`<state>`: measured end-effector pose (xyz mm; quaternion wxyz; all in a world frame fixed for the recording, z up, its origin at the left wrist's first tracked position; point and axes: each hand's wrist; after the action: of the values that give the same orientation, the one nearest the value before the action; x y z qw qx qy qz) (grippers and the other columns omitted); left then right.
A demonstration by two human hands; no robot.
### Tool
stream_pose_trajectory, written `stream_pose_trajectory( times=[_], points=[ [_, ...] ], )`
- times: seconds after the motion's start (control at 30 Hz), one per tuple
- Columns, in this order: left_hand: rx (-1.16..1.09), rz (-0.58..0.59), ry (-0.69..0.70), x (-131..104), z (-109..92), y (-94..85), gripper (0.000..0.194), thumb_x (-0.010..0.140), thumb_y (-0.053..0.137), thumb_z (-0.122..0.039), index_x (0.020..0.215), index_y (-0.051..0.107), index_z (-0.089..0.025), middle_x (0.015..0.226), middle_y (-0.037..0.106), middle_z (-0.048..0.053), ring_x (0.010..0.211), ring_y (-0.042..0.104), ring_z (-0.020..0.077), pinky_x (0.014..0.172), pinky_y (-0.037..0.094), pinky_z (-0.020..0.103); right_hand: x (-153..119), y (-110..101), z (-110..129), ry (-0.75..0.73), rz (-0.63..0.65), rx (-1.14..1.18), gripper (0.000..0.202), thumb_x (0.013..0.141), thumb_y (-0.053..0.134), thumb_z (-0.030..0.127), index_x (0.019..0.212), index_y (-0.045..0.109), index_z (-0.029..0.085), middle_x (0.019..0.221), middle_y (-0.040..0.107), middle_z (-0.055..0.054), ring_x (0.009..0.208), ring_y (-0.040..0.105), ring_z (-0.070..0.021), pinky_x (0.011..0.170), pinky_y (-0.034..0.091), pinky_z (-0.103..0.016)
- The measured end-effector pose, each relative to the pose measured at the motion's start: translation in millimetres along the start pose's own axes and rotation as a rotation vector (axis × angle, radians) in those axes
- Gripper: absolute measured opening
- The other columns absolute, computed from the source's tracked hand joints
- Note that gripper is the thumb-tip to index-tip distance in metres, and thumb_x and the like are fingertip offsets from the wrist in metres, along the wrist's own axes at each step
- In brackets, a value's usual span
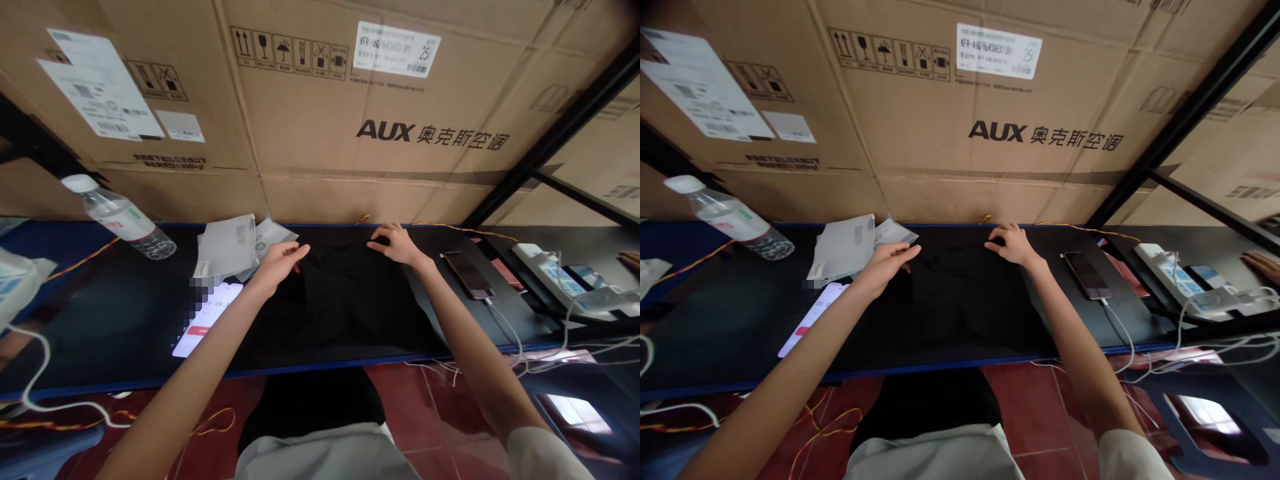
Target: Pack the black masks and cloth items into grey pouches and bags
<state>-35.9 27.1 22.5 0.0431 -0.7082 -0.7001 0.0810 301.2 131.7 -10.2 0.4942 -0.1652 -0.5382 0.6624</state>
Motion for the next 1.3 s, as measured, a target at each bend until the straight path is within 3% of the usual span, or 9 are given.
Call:
stream_pose_trajectory(
  times=[0.17,0.3,0.47,0.6,0.7,0.8,0.93,1.1,1.3],
  points=[
    [-0.396,0.014,-0.150,10.3,5.0,2.9,0.031,0.084,0.075,-0.044,0.103,0.063,-0.023,0.083,0.069,0.003,0.071,0.066,0.0167,0.061,0.052,0.028,-1.9,-18.4,-12.6,0.060,-0.106,0.427,0.043,0.092,0.061,0.062,0.111,0.055,0.024,0.105,0.068,-0.007,0.098,0.063,-0.0236,0.090,0.052,-0.041],
    [-0.235,0.036,-0.203,14.6,9.9,12.8,0.059,0.089,0.071,-0.049,0.141,0.050,-0.032,0.100,0.073,0.007,0.079,0.070,0.0194,0.059,0.050,0.026,4.0,-5.8,-28.2,0.175,-0.141,0.507,0.054,0.085,0.064,0.064,0.120,0.050,0.025,0.111,0.069,-0.008,0.105,0.064,-0.0244,0.090,0.054,-0.042],
    [0.137,-0.111,-0.152,15.5,17.1,17.0,0.079,0.086,0.070,-0.021,0.155,0.034,-0.027,0.134,0.065,0.018,0.078,0.068,0.0174,0.060,0.051,0.027,4.0,15.8,-12.1,0.307,-0.265,0.219,0.038,0.093,0.057,0.040,0.125,0.054,0.019,0.115,0.068,-0.016,0.105,0.065,-0.0276,0.094,0.054,-0.047],
    [0.442,-0.192,0.249,-27.9,12.3,6.3,0.053,0.091,0.057,-0.018,0.142,0.051,-0.028,0.138,0.061,0.011,0.085,0.069,0.0165,0.074,0.059,0.032,-42.9,-0.6,46.4,0.096,-0.356,0.012,0.032,0.098,0.057,0.035,0.126,0.059,0.021,0.130,0.063,-0.017,0.123,0.058,-0.0319,0.106,0.048,-0.052],
    [0.645,-0.126,0.474,-87.5,10.3,-6.0,0.027,0.096,0.057,-0.024,0.120,0.067,-0.030,0.128,0.065,0.007,0.107,0.067,0.0237,0.095,0.057,0.041,-102.7,-20.7,86.2,-0.164,-0.064,0.050,0.024,0.097,0.065,0.040,0.116,0.066,0.026,0.135,0.063,-0.013,0.125,0.060,-0.0306,0.105,0.050,-0.050],
    [0.851,0.042,0.520,-131.8,22.4,-20.0,0.029,0.093,0.066,-0.030,0.121,0.070,-0.035,0.129,0.068,0.007,0.118,0.064,0.0314,0.099,0.055,0.050,-155.9,-28.8,99.2,-0.218,0.103,-0.023,0.025,0.096,0.068,0.036,0.120,0.068,0.028,0.132,0.066,-0.011,0.122,0.063,-0.0317,0.101,0.053,-0.052],
    [0.842,0.005,0.529,-143.2,42.9,-34.5,0.025,0.097,0.057,-0.022,0.111,0.074,-0.035,0.115,0.075,0.004,0.110,0.068,0.0292,0.096,0.055,0.051,-189.7,-28.4,87.2,-0.169,0.063,-0.051,0.020,0.103,0.054,0.022,0.117,0.068,0.027,0.113,0.074,-0.009,0.106,0.070,-0.0282,0.092,0.055,-0.048],
    [0.730,-0.163,0.579,-121.9,22.7,-39.8,0.024,0.099,0.057,-0.026,0.115,0.074,-0.033,0.107,0.076,0.003,0.100,0.071,0.0251,0.096,0.055,0.044,-171.8,-45.1,74.5,-0.025,-0.221,-0.013,0.022,0.105,0.049,0.027,0.119,0.066,0.027,0.103,0.075,-0.008,0.089,0.072,-0.0253,0.078,0.056,-0.040],
    [0.482,-0.449,0.611,-53.1,-58.5,-41.7,0.025,0.100,0.056,-0.040,0.111,0.074,-0.026,0.107,0.077,0.002,0.099,0.072,0.0225,0.089,0.057,0.036,-82.2,-105.4,74.6,0.051,-0.546,0.042,0.037,0.107,0.045,0.049,0.108,0.071,0.022,0.095,0.073,-0.009,0.086,0.069,-0.0248,0.077,0.053,-0.039]
  ],
)
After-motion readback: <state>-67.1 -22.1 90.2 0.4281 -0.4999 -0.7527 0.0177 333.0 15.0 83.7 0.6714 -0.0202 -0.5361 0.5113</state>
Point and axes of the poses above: each hand's wrist, its own x-axis towards the middle knuckle, its own y-axis out of the palm, z = x × y
